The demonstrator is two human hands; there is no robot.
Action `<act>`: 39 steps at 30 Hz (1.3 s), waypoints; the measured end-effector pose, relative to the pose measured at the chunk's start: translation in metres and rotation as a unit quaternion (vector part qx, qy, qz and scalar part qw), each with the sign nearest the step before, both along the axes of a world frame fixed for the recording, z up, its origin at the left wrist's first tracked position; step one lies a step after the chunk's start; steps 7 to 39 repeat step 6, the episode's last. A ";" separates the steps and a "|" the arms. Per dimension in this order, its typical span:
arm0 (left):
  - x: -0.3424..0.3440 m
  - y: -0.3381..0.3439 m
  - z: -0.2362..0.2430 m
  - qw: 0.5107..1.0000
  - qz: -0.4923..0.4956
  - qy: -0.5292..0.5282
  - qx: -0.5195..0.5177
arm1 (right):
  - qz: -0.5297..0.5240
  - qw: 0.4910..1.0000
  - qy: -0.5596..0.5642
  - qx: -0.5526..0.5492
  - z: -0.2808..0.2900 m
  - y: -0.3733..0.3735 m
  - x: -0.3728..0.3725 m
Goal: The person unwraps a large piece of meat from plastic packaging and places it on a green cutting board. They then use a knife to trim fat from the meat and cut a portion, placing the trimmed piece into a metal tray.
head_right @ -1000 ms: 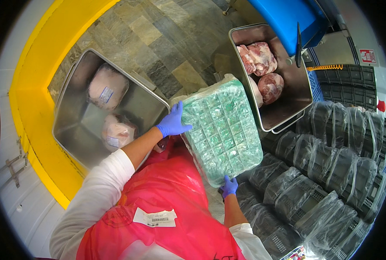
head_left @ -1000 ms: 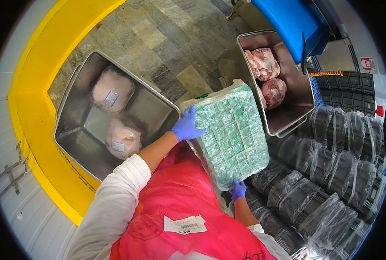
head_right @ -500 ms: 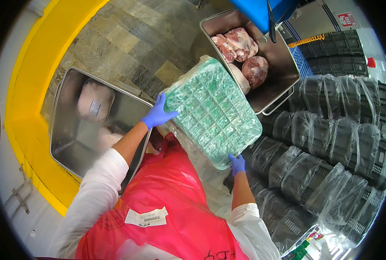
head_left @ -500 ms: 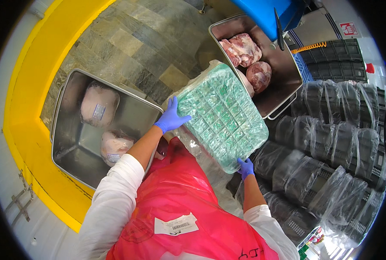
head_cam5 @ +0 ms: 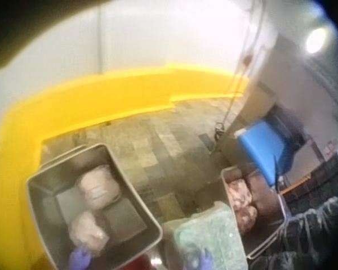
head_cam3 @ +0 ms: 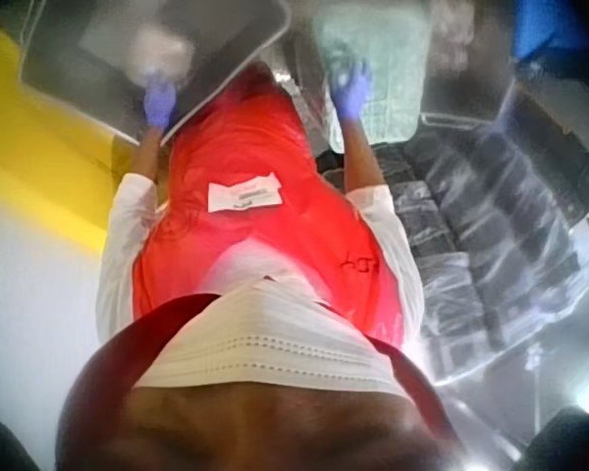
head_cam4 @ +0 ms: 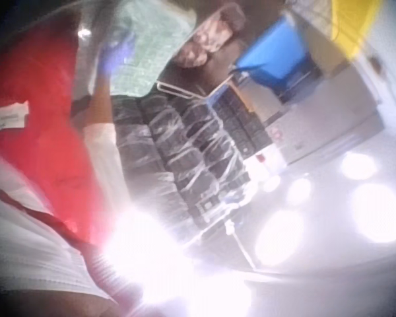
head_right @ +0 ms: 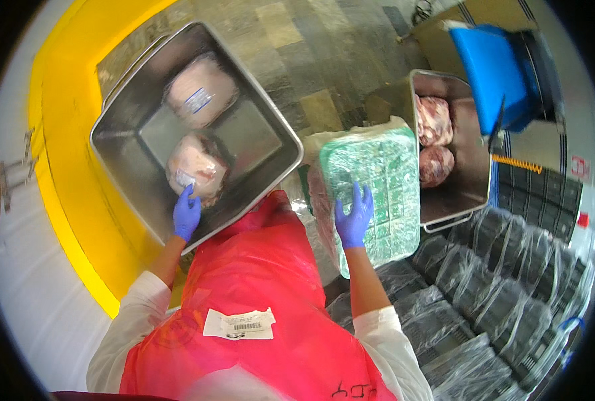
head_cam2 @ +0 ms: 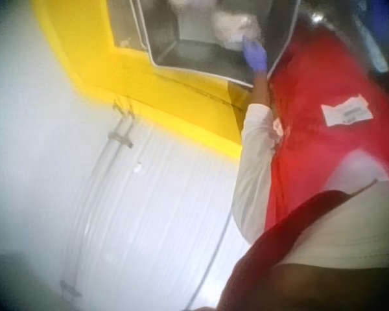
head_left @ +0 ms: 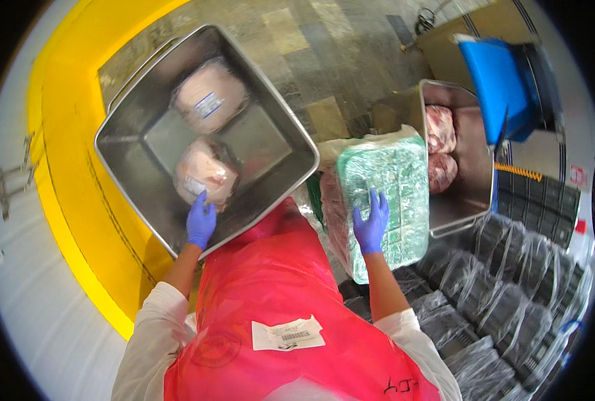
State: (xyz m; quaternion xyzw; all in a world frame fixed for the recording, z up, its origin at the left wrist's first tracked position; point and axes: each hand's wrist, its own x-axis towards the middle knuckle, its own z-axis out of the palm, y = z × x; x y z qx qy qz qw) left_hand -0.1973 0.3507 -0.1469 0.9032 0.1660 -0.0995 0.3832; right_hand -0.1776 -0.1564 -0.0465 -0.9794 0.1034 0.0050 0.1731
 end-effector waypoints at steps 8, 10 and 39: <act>-0.091 0.075 0.007 0.986 0.132 0.090 0.055 | 0.216 0.966 0.074 -0.121 -0.044 0.061 0.142; -0.091 0.075 0.007 0.986 0.132 0.090 0.055 | 0.216 0.966 0.074 -0.121 -0.044 0.061 0.142; -0.091 0.075 0.007 0.986 0.132 0.090 0.055 | 0.216 0.966 0.074 -0.121 -0.044 0.061 0.142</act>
